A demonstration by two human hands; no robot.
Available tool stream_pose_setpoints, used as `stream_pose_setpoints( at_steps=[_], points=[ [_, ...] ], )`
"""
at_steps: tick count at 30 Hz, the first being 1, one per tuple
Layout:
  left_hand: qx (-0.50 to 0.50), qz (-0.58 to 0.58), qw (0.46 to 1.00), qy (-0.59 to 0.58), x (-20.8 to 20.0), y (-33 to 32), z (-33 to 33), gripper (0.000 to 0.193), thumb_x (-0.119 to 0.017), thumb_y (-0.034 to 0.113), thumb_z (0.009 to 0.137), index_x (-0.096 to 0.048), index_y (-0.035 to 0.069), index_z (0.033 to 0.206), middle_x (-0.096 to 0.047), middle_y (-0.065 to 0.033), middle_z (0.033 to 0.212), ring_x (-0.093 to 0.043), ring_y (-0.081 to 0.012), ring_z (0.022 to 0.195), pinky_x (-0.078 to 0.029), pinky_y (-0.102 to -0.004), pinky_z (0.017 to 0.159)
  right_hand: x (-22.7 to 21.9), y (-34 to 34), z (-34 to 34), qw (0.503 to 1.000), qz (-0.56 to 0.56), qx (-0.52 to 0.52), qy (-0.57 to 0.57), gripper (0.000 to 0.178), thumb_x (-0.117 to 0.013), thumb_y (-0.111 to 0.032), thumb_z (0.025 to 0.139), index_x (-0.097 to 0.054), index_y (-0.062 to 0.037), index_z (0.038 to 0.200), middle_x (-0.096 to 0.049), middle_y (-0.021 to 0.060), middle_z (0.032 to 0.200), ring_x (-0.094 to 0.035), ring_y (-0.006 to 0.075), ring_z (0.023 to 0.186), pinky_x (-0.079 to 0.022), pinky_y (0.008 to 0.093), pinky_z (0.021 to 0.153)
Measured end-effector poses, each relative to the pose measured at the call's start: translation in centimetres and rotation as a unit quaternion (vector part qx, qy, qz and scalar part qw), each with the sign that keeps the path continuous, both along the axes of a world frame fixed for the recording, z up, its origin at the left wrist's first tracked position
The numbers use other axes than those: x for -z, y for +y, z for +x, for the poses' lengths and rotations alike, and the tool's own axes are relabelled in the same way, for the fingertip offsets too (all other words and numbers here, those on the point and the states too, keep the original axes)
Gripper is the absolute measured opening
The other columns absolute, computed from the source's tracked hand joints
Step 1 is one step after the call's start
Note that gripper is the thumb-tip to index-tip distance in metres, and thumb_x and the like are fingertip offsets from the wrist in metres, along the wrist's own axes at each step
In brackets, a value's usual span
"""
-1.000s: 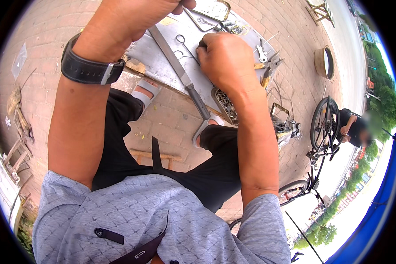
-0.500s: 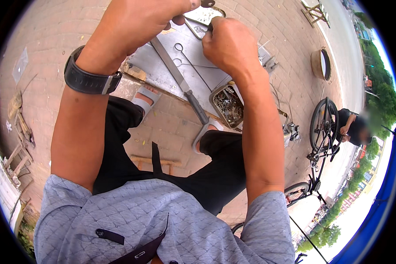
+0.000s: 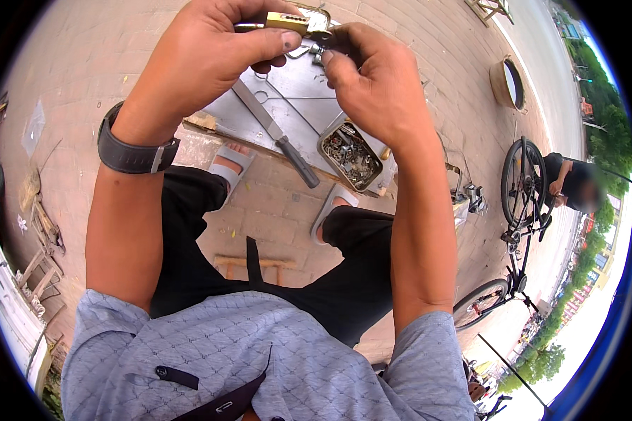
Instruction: The person disassembles a brass padlock, removes internal pins, and uses a file to shape a metal key blank. They then insert the pins back into the lock and test the key to verify the repair.
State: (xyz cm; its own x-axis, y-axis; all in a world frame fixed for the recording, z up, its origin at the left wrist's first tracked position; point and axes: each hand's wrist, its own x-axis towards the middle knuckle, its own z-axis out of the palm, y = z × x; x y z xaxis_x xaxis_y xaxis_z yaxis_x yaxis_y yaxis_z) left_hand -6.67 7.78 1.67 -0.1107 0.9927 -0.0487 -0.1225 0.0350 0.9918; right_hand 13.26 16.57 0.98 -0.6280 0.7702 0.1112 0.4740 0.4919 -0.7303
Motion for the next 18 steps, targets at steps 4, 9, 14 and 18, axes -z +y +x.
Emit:
stream_pose_setpoints(
  at_steps=[4, 9, 14, 18],
  points=[
    [0.071, 0.042, 0.996, 0.015, 0.3, -0.9, 1.6, 0.024, -0.072, 0.007, 0.093, -0.075, -0.002, 0.115, -0.074, -0.007, 0.09, -0.068, -0.0134, 0.077, -0.055, -0.0284, 0.071, -0.8, -3.3, 3.5, 0.997, 0.05, -0.025, 0.044, 0.017, -0.071, -0.014, 0.095, -0.072, -0.0005, 0.106, -0.066, 0.0144, 0.078, -0.062, 0.0287, 0.067, -0.051, 0.0371, 0.066],
    [0.137, 0.075, 0.983, 0.097, 1.2, -2.7, 4.0, 0.027, -0.075, 0.004, 0.096, -0.073, -0.001, 0.123, -0.077, -0.005, 0.099, -0.069, -0.0087, 0.082, -0.058, -0.0234, 0.076, -1.0, -5.9, 6.8, 0.989, 0.133, -0.058, 0.023, 0.009, -0.07, -0.011, 0.096, -0.071, -0.0033, 0.101, -0.064, 0.0163, 0.08, -0.063, 0.037, 0.071, -0.051, 0.0424, 0.064],
    [0.246, -0.006, 0.943, 0.222, 0.1, -3.6, 6.1, 0.029, -0.074, 0.002, 0.096, -0.072, 0.0, 0.125, -0.077, -0.0029, 0.098, -0.07, -0.0054, 0.087, -0.057, -0.0215, 0.076, -0.3, -7.9, 9.7, 0.982, 0.172, -0.076, 0.013, 0.011, -0.073, -0.007, 0.092, -0.063, -0.0042, 0.089, -0.06, 0.0142, 0.075, -0.062, 0.0374, 0.067, -0.048, 0.0432, 0.058],
    [0.249, 0.071, 0.942, 0.212, 0.8, -3.7, 7.3, 0.027, -0.072, -0.002, 0.096, -0.072, -0.001, 0.123, -0.077, -0.0033, 0.098, -0.07, -0.0068, 0.086, -0.058, -0.0233, 0.076, -0.6, -8.2, 11.3, 0.979, 0.189, -0.074, 0.002, 0.013, -0.073, -0.007, 0.091, -0.062, -0.0052, 0.085, -0.058, 0.0139, 0.072, -0.061, 0.0361, 0.063, -0.047, 0.0423, 0.055]
  ],
)
